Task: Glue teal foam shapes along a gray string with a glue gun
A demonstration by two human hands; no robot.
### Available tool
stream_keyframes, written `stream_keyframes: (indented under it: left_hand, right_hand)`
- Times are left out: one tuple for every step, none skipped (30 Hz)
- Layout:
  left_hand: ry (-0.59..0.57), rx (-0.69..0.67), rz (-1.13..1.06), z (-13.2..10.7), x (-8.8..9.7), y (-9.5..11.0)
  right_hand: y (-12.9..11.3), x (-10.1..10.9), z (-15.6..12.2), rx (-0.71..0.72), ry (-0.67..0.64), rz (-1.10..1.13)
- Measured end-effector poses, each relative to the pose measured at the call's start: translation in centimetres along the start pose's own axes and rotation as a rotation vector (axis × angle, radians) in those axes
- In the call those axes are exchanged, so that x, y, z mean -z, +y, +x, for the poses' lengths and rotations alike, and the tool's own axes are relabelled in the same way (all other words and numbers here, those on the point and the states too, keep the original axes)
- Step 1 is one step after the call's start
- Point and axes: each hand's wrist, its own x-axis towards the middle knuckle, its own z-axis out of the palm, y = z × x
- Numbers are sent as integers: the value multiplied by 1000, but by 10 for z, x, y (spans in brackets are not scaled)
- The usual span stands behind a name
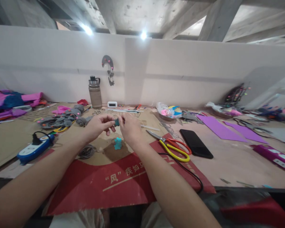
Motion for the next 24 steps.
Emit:
stream_keyframes:
  left_hand:
    - [-11, -1, -33, 0, 0, 0]
    - [-16, -3, -62, 1, 0, 0]
    - [-18, -2, -84, 1, 0, -1]
    - [-16, 0, -99, 1, 0, -1]
    - [-12, 4, -106, 2, 0, -2]
    - [-9, 10, -110, 2, 0, -3]
    - [-8, 17, -113, 3, 1, -4]
    - [-8, 22, -115, 3, 1, -5]
    - [-9, 25, -117, 3, 1, -5]
    - [-10, 29, -118, 3, 1, -5]
    - [-10, 34, -118, 3, 1, -6]
    - [-6, 39, -115, 3, 1, -6]
    - [1, 45, -108, 2, 0, -6]
    - [10, 53, -98, 2, -1, -6]
    - [23, 61, -87, 2, -1, -6]
    - [40, 68, -74, 2, -2, -6]
    - [59, 75, -61, 1, -3, -6]
    - [78, 78, -47, 1, -5, -6]
    - [98, 79, -33, 1, -6, -5]
    - [115, 78, -19, 1, -7, -5]
    - [133, 76, -5, 1, -8, -4]
    - [150, 75, 6, 0, -9, -4]
    - [168, 75, 14, 0, -9, -3]
    - [187, 76, 17, 0, -10, -3]
  right_hand:
    - [0, 0, 0, -5, 2, -6]
    - [0, 0, 0, -7, 3, -13]
    - [0, 0, 0, -9, 3, -21]
    - [0, 0, 0, -10, 2, -30]
    - [0, -1, 0, -10, -1, -40]
    - [0, -1, 0, -10, -4, -51]
    - [1, -1, -1, -12, -8, -62]
    - [1, -1, -1, -16, -13, -74]
    - [1, -1, -1, -21, -18, -83]
    - [1, -1, -1, -26, -25, -88]
    - [0, -1, -1, -32, -32, -90]
    - [0, -1, -1, -38, -42, -88]
    - [-1, -1, -2, -43, -53, -84]
    - [-2, -1, -2, -52, -66, -79]
    - [-4, -1, -2, -63, -77, -76]
    - [-5, -1, -3, -72, -88, -75]
    - [-6, -1, -3, -77, -99, -75]
    - [-7, -1, -4, -75, -108, -74]
    - [-8, -1, -4, -67, -115, -71]
    - [-8, -1, -4, -55, -123, -62]
    - [-9, -1, -4, -46, -131, -50]
    - [-9, -1, -4, -43, -139, -34]
    - [-9, -1, -4, -45, -145, -19]
    - [-10, -1, -4, -47, -151, -6]
